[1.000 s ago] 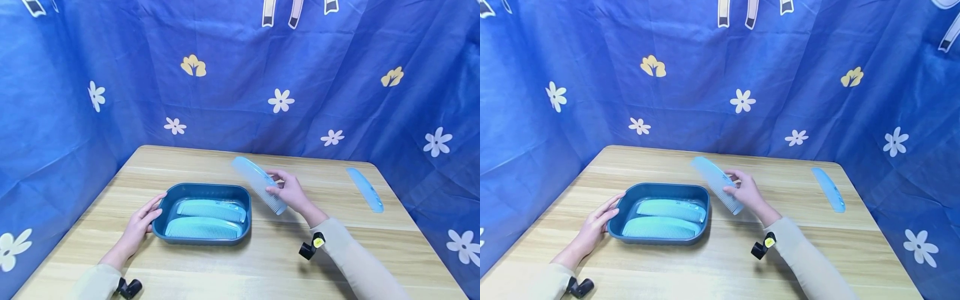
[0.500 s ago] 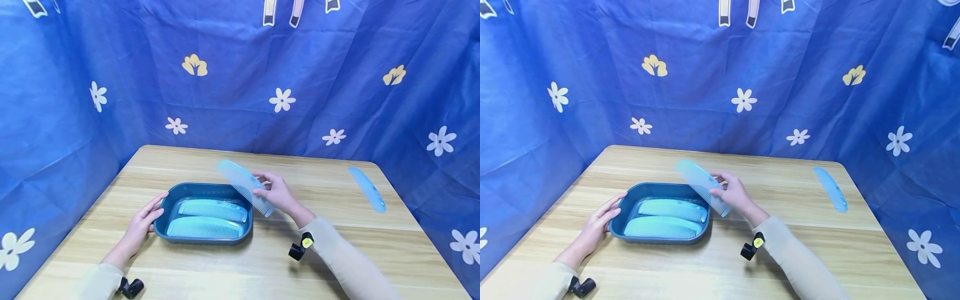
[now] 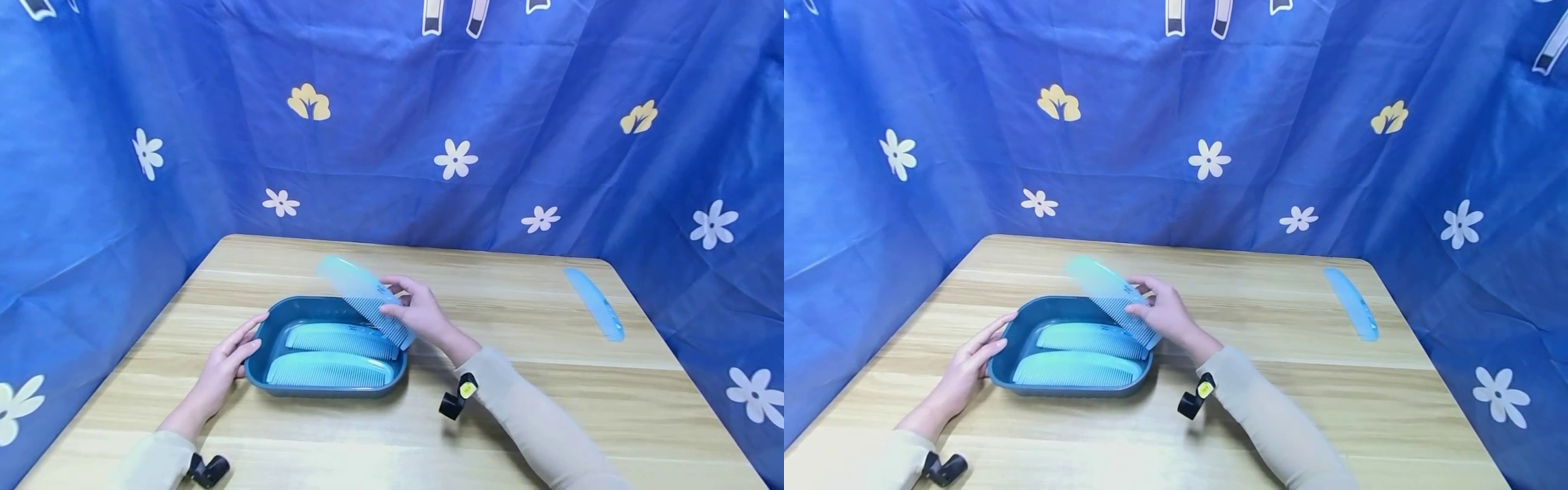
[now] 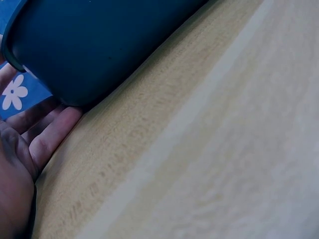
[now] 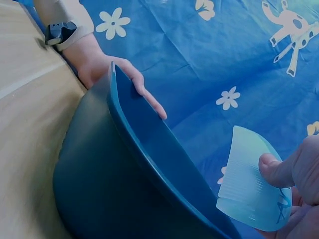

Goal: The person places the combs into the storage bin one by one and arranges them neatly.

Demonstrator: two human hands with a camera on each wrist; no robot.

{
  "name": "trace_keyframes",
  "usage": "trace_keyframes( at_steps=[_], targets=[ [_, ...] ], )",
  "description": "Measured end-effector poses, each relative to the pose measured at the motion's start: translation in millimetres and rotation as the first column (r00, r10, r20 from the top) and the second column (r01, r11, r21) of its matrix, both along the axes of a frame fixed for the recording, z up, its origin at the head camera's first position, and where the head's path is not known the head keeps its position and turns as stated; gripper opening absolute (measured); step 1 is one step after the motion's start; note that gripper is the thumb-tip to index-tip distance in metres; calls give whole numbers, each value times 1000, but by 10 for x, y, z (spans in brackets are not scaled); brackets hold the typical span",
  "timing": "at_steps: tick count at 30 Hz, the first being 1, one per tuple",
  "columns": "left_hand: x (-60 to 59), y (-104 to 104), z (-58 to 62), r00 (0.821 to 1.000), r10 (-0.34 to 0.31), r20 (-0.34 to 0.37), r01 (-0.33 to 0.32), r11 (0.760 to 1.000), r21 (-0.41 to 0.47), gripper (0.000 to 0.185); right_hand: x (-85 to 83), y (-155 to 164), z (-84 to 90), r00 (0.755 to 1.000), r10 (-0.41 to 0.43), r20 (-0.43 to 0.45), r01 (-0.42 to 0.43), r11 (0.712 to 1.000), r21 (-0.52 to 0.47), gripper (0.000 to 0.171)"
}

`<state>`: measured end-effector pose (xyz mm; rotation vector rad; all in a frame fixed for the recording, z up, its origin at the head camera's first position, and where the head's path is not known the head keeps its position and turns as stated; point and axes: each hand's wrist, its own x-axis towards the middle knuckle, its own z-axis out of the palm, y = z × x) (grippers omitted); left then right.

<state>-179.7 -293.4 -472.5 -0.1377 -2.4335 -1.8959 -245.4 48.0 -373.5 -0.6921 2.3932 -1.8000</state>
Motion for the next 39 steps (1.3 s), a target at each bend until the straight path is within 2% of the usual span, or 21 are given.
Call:
trace_keyframes(
  at_steps=[6, 13, 24, 28, 39],
  targets=[
    [11, -3, 9, 1000, 9, -5, -9, 1000, -4, 48, -30, -123, -13, 998, 57, -16, -57, 998, 14, 45],
    [-10, -13, 2, 1000, 0, -14, 0, 1000, 8, 47, -273, -262, -404, 984, 134, -115, -121, 986, 113, 44],
    [3, -5, -2, 1000, -1, -13, 1, 1000, 18, 47, -251, -319, -440, 972, 195, -131, -151, 946, 287, 45],
    [9, 3, 2, 1000, 0, -11, 0, 1000, 16, 47, -252, -323, -453, 963, 227, -143, -163, 919, 358, 44],
    [6, 16, 3, 1000, -6, -16, 7, 1000, 26, 48, -233, -343, -437, 936, 312, -165, -176, 816, 550, 41]
  ],
)
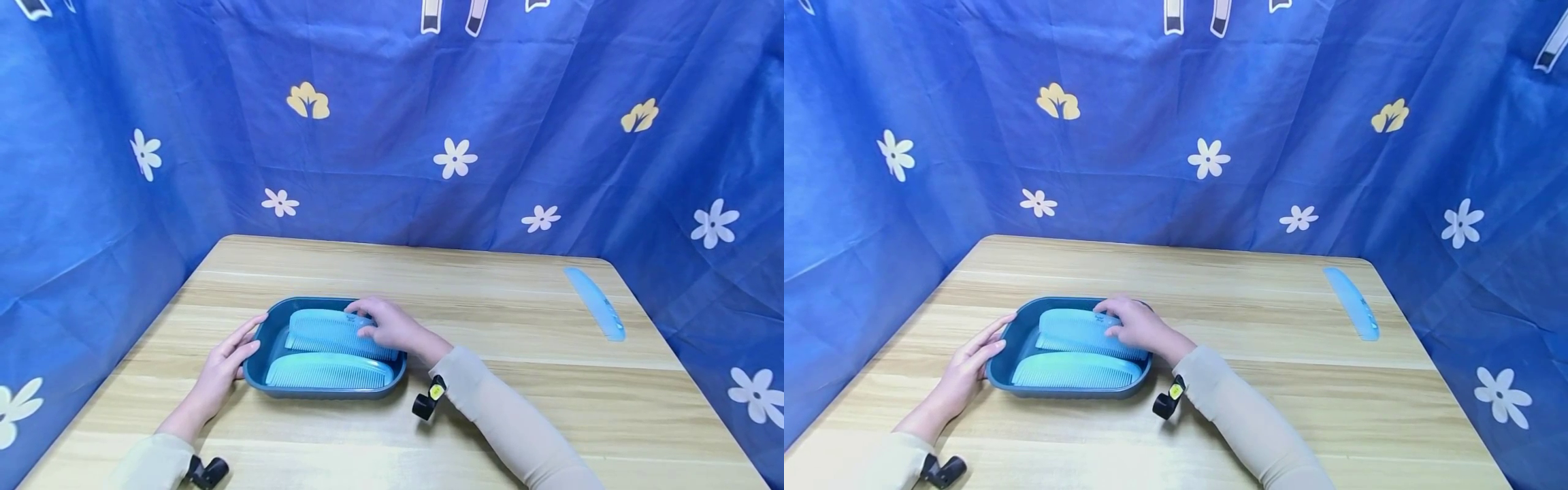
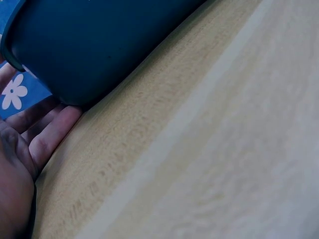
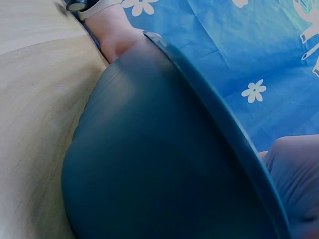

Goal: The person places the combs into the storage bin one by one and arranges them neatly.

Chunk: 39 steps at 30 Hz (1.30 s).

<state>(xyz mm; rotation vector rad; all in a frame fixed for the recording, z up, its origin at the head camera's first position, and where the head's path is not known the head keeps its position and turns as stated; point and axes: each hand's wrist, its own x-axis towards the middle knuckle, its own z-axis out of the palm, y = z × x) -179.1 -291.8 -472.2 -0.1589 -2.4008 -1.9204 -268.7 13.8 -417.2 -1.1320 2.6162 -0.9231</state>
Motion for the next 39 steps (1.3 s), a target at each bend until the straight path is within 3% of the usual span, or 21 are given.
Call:
trace_keyframes(
  at_steps=[5, 9, 20, 29, 39],
  targets=[
    [-16, 4, 7, 1000, 2, 2, -2, 1000, -5, 47, 20, -16, 18, 999, 21, -41, -17, 994, 111, 40],
    [-24, 11, 16, 1000, 3, -3, -3, 1000, -9, 47, 29, -22, 24, 998, 29, -58, -21, 992, 127, 40],
    [-32, 20, 26, 1000, -3, 0, 3, 1000, -9, 47, 38, 46, 3, 997, 14, -80, -13, 1000, 13, 38],
    [-27, 17, 25, 1000, 1, 5, -1, 1000, 6, 47, 79, 130, -11, 999, -14, -42, 10, 996, -94, 38],
    [-1, 31, 17, 1000, 4, 17, -4, 1000, 7, 48, 97, 253, -23, 996, -85, -28, 72, 950, -302, 36]
  ],
)
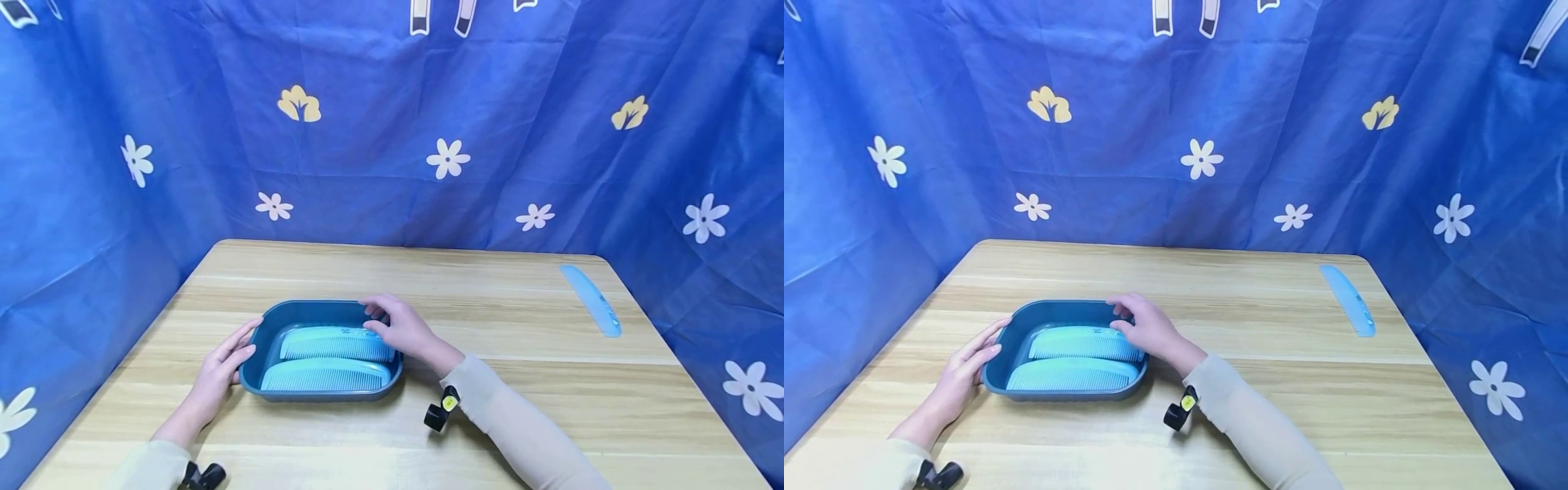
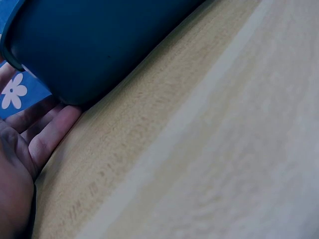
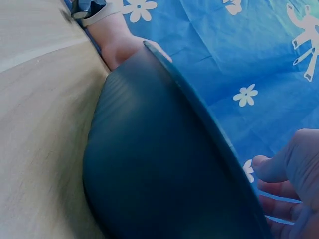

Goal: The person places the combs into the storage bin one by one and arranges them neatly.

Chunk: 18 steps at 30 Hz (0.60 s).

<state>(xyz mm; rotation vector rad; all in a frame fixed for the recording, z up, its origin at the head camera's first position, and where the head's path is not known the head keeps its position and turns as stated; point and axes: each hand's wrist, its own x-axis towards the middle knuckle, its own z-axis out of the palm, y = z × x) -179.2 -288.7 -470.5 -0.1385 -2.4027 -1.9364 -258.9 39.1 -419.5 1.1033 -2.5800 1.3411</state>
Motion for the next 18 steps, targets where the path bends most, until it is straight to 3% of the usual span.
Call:
trace_keyframes(
  at_steps=[7, 18],
  targets=[
    [7, -1, 1, 1000, -4, -4, 4, 1000, 10, 48, 55, 85, 60, 998, -35, -42, 33, 998, -47, 36],
    [5, 0, -5, 1000, 0, -8, 0, 1000, -14, 47, 74, 273, 34, 996, -86, -31, 79, 982, -174, 34]
  ],
)
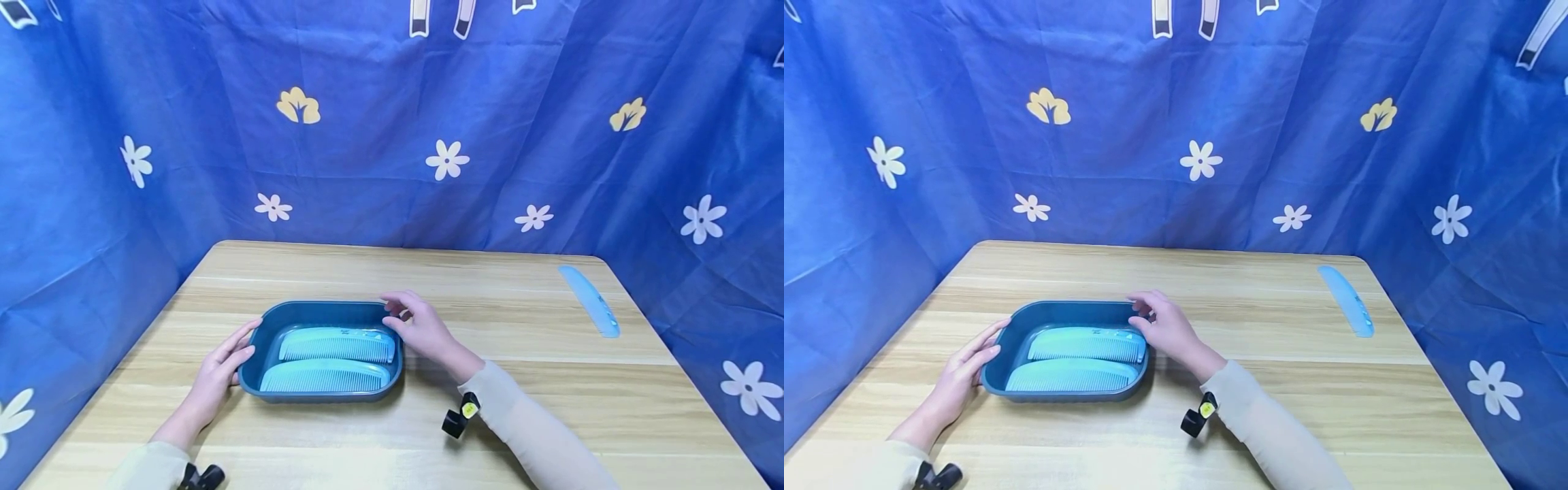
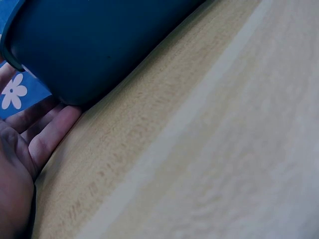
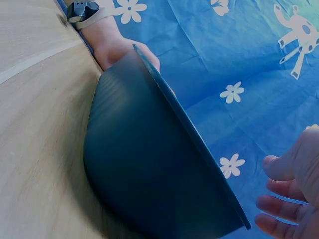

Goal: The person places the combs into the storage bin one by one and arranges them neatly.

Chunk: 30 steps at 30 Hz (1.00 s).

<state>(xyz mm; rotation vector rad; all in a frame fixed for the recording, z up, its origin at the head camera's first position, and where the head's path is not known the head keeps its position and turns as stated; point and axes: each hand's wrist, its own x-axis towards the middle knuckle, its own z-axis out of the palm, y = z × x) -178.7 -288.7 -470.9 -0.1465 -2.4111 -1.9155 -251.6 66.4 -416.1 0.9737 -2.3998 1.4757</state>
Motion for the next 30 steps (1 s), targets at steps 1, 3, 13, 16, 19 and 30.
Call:
trace_keyframes(
  at_steps=[1, 3, 13, 16, 19, 30],
  targets=[
    [1, 0, -2, 1000, 0, 0, 0, 1000, 0, 47, 0, 17, -5, 1000, -6, 4, 6, 1000, -10, 34],
    [4, 0, -6, 1000, 1, -2, -1, 1000, 0, 47, -5, 51, -22, 1000, -19, 13, 19, 999, -28, 33],
    [11, -6, -36, 1000, 1, -4, -1, 1000, 4, 47, -34, 192, -78, 996, -80, 45, 82, 995, -58, 35],
    [11, -7, -43, 1000, -1, -8, 1, 1000, 4, 47, -36, 227, -81, 993, -92, 69, 96, 994, -59, 35],
    [12, -7, -47, 1000, 1, -7, -1, 1000, 1, 47, -47, 269, -98, 990, -93, 103, 100, 993, -64, 36],
    [-4, -5, -15, 1000, -2, 5, 2, 1000, 14, 47, 45, 458, 33, 977, -120, 174, 129, 991, -45, 37]
  ],
)
